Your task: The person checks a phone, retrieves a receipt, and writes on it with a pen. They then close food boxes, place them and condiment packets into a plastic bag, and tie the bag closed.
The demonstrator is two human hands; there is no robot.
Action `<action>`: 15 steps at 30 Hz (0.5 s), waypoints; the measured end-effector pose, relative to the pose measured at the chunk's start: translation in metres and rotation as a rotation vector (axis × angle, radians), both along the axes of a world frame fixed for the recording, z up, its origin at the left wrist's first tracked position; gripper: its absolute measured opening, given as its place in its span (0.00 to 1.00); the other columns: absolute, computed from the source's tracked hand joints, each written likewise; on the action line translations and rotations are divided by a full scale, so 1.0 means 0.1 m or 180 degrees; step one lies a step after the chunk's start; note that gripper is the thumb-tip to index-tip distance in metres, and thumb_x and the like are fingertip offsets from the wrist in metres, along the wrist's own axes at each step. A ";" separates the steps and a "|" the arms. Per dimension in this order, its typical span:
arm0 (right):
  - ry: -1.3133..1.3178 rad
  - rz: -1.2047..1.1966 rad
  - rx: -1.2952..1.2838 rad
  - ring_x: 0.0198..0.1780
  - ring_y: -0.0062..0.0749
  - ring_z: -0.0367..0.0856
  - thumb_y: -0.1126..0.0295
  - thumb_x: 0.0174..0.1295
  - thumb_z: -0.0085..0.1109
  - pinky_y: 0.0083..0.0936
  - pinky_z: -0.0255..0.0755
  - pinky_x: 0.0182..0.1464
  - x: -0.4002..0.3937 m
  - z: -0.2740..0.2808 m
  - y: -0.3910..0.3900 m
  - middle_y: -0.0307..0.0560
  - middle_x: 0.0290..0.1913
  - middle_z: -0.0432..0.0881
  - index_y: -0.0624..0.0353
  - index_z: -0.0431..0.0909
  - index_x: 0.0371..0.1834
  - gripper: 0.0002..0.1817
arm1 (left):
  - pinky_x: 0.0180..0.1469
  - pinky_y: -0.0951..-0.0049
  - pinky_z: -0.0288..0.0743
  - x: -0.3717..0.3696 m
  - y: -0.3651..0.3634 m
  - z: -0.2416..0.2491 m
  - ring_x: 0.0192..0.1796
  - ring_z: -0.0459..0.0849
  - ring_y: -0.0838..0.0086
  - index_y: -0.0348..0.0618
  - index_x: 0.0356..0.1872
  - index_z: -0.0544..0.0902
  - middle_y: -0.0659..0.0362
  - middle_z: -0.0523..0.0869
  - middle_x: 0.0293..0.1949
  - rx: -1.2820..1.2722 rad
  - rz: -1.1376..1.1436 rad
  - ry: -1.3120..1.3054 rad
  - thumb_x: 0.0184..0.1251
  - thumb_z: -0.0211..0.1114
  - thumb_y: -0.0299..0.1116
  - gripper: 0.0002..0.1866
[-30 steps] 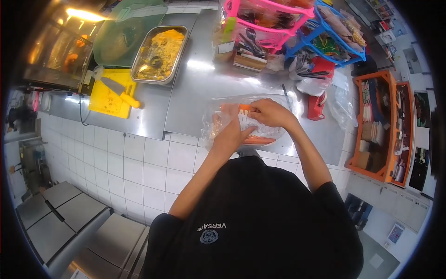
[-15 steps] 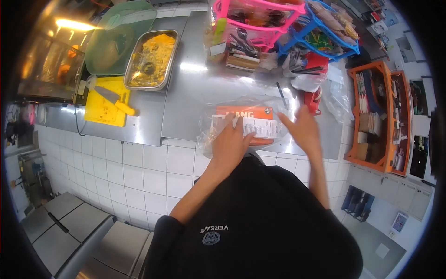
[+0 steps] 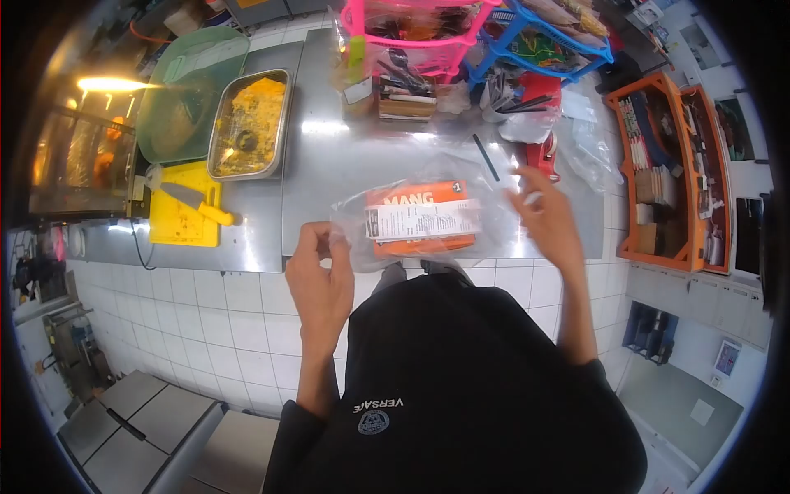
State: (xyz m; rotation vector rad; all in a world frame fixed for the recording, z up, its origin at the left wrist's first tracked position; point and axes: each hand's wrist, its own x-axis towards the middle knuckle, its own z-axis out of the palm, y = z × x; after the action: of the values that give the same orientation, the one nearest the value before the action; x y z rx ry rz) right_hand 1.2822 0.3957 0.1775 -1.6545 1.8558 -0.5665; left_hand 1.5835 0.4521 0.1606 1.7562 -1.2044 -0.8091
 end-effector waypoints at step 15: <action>-0.0760 0.0424 -0.0583 0.48 0.38 0.81 0.67 0.73 0.55 0.33 0.74 0.54 0.43 -0.41 0.11 0.52 0.43 0.82 0.65 0.79 0.37 0.11 | 0.53 0.72 0.72 -0.26 0.16 -0.06 0.44 0.80 0.73 0.37 0.43 0.82 0.57 0.84 0.39 -0.0486 -0.0356 0.1273 0.83 0.52 0.35 0.14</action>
State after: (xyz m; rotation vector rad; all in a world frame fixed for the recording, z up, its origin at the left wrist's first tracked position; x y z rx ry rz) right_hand 1.3253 0.4071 0.1368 -1.7274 1.5489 -0.8574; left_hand 1.5571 0.4683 0.1549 1.3339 -1.0674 -1.0477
